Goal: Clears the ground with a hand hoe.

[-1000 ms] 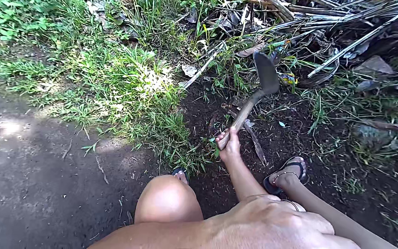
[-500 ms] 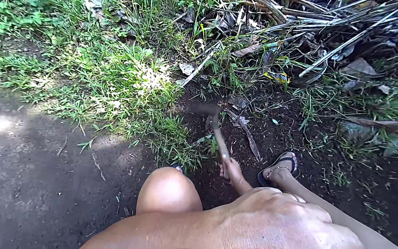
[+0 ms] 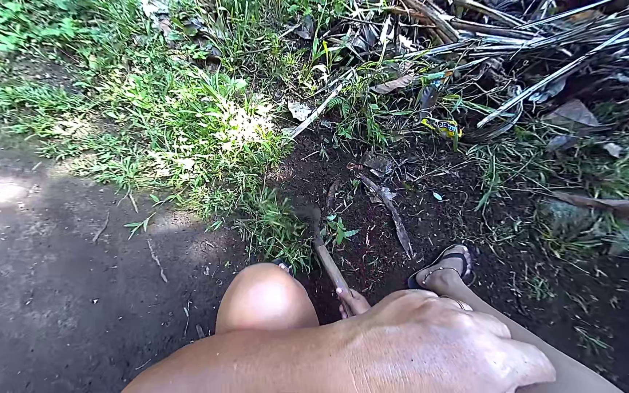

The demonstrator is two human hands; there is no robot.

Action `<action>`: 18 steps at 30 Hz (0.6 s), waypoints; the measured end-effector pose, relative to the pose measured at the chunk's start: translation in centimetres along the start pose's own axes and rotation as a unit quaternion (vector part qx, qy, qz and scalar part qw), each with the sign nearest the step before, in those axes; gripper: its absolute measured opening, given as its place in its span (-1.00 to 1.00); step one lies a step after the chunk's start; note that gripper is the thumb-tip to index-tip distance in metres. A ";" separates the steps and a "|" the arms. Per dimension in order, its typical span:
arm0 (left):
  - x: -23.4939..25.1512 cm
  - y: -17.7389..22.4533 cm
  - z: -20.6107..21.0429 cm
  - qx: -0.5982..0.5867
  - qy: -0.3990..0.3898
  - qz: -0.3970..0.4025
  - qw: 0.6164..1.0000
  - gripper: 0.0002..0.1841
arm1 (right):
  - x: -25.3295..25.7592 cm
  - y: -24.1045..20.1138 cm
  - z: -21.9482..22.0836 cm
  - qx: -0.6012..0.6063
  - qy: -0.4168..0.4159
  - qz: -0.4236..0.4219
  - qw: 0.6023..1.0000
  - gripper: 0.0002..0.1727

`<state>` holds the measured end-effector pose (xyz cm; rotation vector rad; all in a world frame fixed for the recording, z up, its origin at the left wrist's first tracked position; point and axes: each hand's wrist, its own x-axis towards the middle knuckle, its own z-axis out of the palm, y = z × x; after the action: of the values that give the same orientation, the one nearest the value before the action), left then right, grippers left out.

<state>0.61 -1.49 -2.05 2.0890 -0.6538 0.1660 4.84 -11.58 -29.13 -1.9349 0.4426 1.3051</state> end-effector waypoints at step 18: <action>0.6 -0.5 0.0 -0.010 0.003 0.008 1.000 -0.73 | 7.8 -10.6 -3.4 0.256 -0.054 -0.240 0.935 -0.50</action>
<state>1.34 -1.49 -2.23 2.0630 -0.6654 0.1745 17.11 -6.12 -31.30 -1.4050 0.2034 0.8627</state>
